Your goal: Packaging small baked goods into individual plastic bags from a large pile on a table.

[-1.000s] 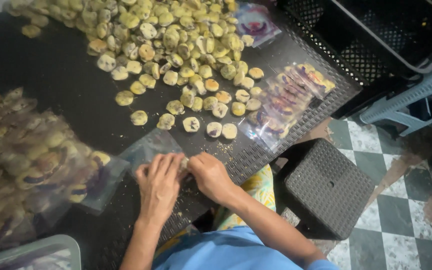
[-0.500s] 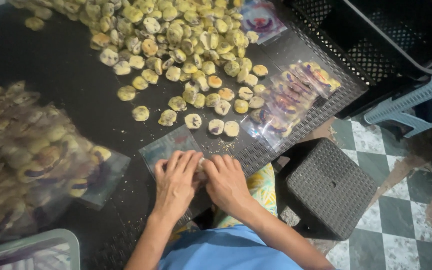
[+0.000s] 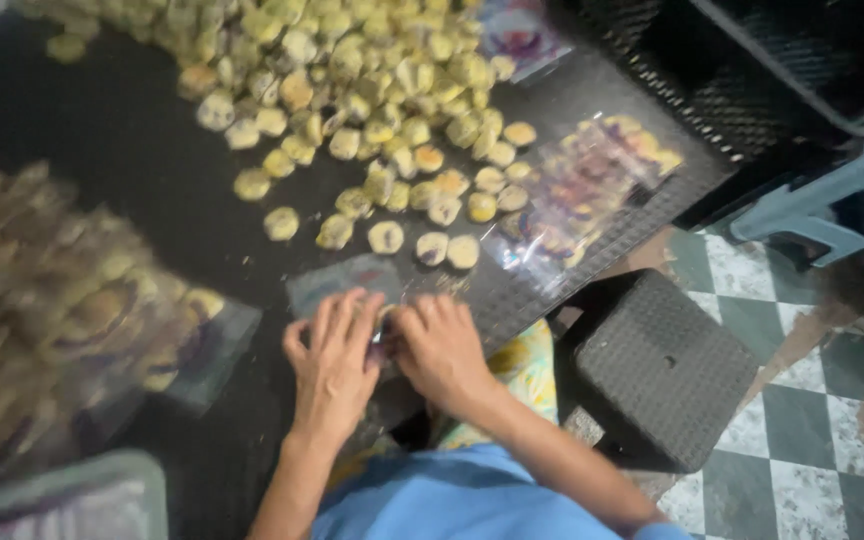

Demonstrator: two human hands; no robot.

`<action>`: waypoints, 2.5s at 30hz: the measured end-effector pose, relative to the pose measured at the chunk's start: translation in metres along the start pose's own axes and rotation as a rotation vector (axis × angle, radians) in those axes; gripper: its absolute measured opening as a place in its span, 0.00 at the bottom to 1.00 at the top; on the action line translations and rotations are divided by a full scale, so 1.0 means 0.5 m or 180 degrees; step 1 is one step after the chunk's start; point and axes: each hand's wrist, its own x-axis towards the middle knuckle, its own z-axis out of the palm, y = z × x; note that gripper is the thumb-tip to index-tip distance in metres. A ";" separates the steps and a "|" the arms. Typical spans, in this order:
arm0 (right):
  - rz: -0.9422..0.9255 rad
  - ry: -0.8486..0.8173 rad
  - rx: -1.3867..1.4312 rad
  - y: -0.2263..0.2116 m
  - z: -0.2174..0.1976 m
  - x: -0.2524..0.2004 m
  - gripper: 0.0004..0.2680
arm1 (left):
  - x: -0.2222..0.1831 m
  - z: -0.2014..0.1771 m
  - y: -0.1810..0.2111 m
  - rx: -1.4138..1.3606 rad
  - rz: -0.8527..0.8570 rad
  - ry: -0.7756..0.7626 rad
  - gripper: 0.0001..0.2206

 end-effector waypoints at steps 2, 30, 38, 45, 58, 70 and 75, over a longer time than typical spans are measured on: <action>0.0008 -0.0009 0.0055 -0.001 0.001 0.017 0.15 | -0.025 -0.023 -0.013 0.0037 -0.0296 0.0046 0.30; -0.0159 0.0348 -0.0506 0.008 0.100 0.036 0.05 | -0.030 0.019 -0.089 -0.0521 -0.0646 0.0837 0.17; -0.0186 -0.0034 -0.0876 -0.030 0.077 0.051 0.18 | -0.040 0.006 -0.089 0.0066 -0.0601 0.1327 0.09; -0.0048 -0.0211 -0.1150 -0.059 0.070 0.094 0.15 | -0.050 0.011 -0.094 0.0396 -0.0779 0.1181 0.16; -0.0618 0.0766 -0.0375 -0.070 0.123 0.184 0.03 | -0.075 0.005 -0.086 -0.0888 -0.0982 0.0748 0.16; -0.0332 0.0868 -0.0494 -0.087 0.122 0.163 0.05 | -0.077 -0.023 -0.036 0.0139 -0.1121 0.0453 0.21; -0.0505 0.0580 -0.0493 -0.050 0.045 0.097 0.02 | -0.061 -0.010 -0.045 0.1108 -0.0580 0.0322 0.18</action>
